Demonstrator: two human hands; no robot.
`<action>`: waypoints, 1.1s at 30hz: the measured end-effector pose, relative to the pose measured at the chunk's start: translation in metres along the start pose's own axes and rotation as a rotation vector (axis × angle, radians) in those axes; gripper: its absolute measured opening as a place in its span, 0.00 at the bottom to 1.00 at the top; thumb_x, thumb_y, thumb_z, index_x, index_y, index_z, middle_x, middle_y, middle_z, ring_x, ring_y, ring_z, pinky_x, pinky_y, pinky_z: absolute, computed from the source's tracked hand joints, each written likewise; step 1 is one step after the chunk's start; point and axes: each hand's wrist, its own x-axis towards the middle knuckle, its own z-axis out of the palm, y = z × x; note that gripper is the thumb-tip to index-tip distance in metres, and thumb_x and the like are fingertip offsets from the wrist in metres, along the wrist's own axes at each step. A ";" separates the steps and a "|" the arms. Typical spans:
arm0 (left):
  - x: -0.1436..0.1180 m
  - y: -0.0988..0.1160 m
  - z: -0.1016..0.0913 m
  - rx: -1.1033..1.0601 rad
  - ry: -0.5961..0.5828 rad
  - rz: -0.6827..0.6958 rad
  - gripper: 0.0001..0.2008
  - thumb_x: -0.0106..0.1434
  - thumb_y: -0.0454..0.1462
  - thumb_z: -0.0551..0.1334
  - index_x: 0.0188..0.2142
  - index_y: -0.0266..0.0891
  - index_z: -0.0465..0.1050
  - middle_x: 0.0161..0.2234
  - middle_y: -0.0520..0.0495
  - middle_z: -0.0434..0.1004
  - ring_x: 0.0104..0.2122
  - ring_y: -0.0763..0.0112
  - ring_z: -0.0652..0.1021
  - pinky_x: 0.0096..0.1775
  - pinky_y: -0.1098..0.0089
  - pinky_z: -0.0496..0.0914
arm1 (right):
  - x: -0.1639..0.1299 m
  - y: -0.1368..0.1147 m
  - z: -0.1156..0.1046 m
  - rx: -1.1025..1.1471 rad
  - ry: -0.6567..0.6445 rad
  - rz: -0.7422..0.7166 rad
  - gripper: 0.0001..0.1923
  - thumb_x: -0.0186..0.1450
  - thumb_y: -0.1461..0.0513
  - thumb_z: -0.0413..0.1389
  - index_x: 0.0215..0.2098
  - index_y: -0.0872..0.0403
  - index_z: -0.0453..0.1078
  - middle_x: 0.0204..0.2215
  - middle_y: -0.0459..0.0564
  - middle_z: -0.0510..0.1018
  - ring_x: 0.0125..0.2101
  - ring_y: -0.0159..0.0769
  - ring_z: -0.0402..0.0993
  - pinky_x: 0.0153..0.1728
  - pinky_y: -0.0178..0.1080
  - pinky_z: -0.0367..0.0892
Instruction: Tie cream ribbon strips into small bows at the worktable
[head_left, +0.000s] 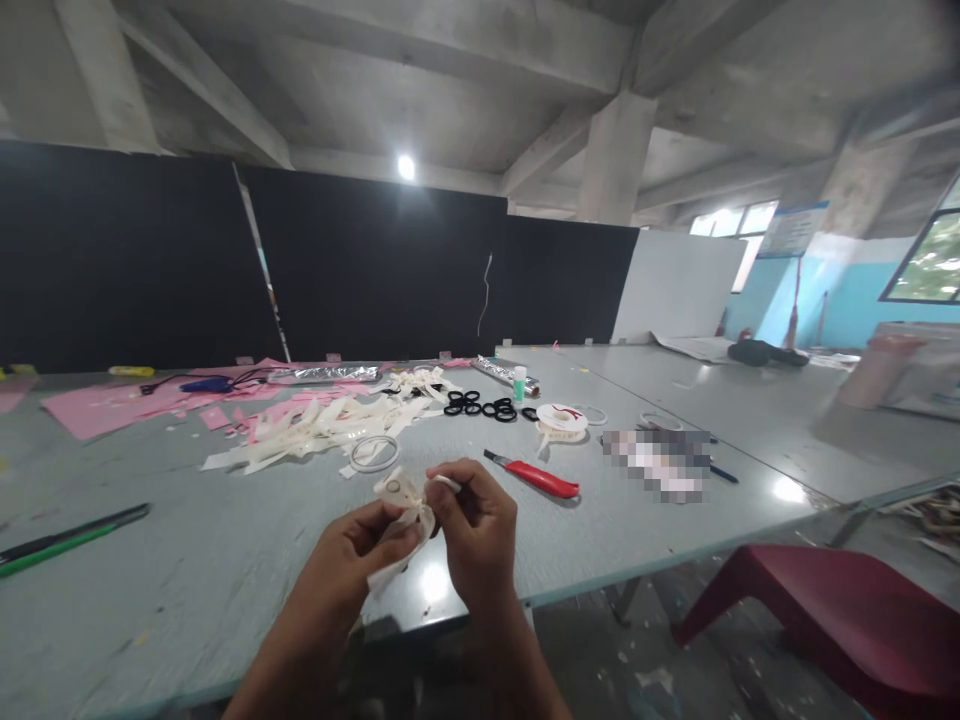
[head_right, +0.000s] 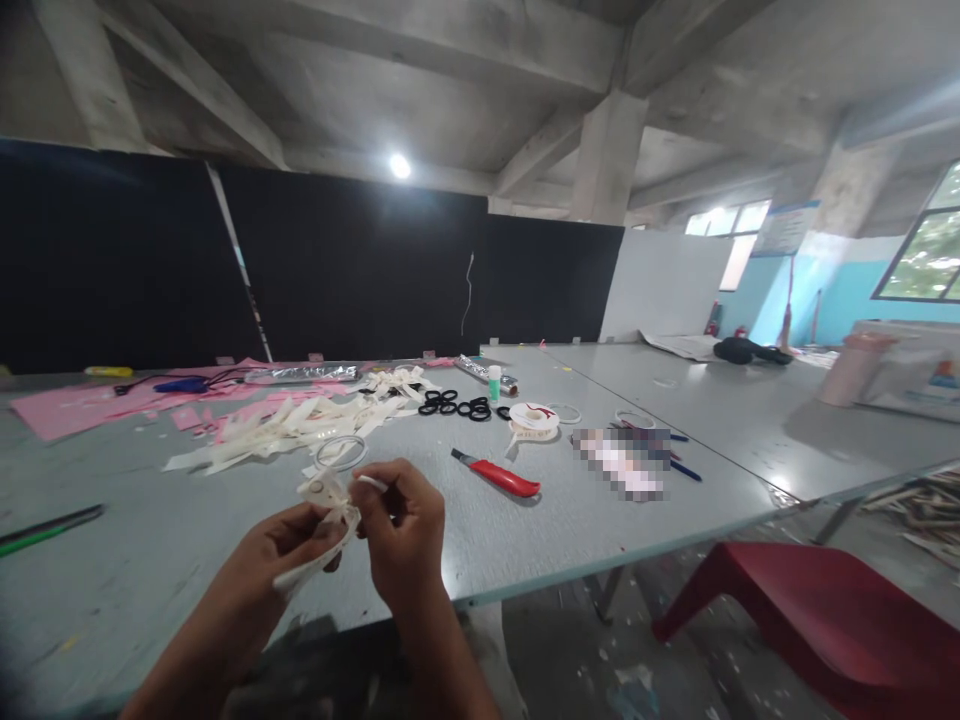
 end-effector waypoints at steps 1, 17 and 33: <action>0.000 0.000 -0.001 0.007 0.002 -0.001 0.13 0.47 0.42 0.70 0.28 0.35 0.73 0.24 0.49 0.71 0.25 0.74 0.68 0.29 0.74 0.63 | 0.000 0.000 0.000 0.001 -0.002 -0.008 0.04 0.62 0.61 0.57 0.33 0.54 0.72 0.23 0.42 0.71 0.20 0.24 0.64 0.22 0.29 0.61; 0.026 0.005 0.009 0.103 0.074 -0.008 0.13 0.47 0.43 0.69 0.25 0.36 0.73 0.26 0.48 0.75 0.30 0.69 0.73 0.34 0.73 0.67 | 0.018 0.010 -0.014 0.019 0.066 0.068 0.04 0.61 0.62 0.58 0.33 0.54 0.72 0.21 0.41 0.70 0.19 0.24 0.64 0.20 0.29 0.61; 0.051 -0.022 0.006 0.512 -0.041 -0.306 0.19 0.45 0.54 0.64 0.23 0.40 0.73 0.25 0.49 0.76 0.30 0.63 0.75 0.34 0.70 0.70 | 0.023 0.030 -0.048 0.079 0.059 0.457 0.06 0.60 0.60 0.58 0.34 0.54 0.72 0.19 0.40 0.66 0.18 0.24 0.62 0.19 0.28 0.58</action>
